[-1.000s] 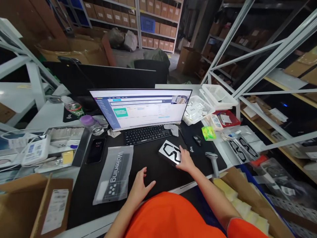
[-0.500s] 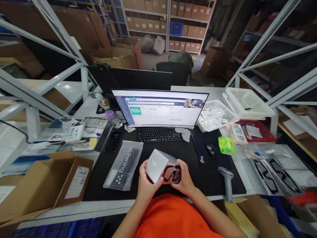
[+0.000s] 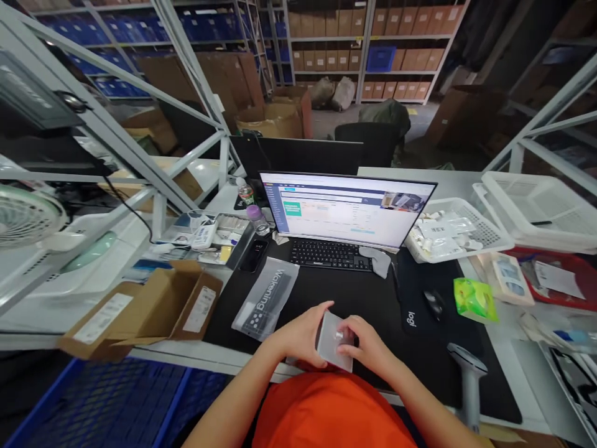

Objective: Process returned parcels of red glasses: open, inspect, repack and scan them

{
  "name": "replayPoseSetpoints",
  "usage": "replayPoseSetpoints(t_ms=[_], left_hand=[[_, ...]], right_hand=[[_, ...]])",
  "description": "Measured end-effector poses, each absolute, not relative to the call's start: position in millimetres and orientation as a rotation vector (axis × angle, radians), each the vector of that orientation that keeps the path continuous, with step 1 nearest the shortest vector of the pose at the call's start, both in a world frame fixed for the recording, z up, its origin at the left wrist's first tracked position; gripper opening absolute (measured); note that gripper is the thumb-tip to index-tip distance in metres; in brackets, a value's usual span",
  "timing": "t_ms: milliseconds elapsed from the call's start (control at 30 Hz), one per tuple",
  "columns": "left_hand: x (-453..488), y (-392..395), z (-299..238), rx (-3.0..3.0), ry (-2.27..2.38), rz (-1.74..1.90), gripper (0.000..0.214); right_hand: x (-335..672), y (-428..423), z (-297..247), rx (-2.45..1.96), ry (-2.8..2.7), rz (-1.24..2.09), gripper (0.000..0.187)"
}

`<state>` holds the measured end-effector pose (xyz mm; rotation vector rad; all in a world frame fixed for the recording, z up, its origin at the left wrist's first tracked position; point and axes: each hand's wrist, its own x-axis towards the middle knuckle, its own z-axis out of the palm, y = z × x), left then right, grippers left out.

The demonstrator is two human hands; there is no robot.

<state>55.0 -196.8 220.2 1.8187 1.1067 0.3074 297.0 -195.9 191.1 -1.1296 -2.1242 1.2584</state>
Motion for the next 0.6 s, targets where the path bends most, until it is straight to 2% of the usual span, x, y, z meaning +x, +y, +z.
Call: replayPoseSetpoints(t_ms=[67, 267, 467, 533, 600], left_hand=[[66, -181, 215, 1.812, 1.052, 0.284, 0.136], [102, -151, 183, 1.633, 0.936, 0.400, 0.127], [109, -179, 163, 1.679, 1.324, 0.428, 0.083], [100, -200, 153, 1.698, 1.454, 0.442, 0.087], [89, -217, 140, 1.795, 1.574, 0.409, 0.105]], right_hand=[[302, -196, 179, -1.182, -2.049, 1.299, 0.015], [331, -189, 154, -1.321, -1.855, 1.343, 0.022], [345, -180, 112, -1.402, -1.354, 1.449, 0.045], [347, -178, 102, -1.431, -1.229, 1.468, 0.052], [349, -175, 95, -1.447, -1.185, 1.489, 0.054]])
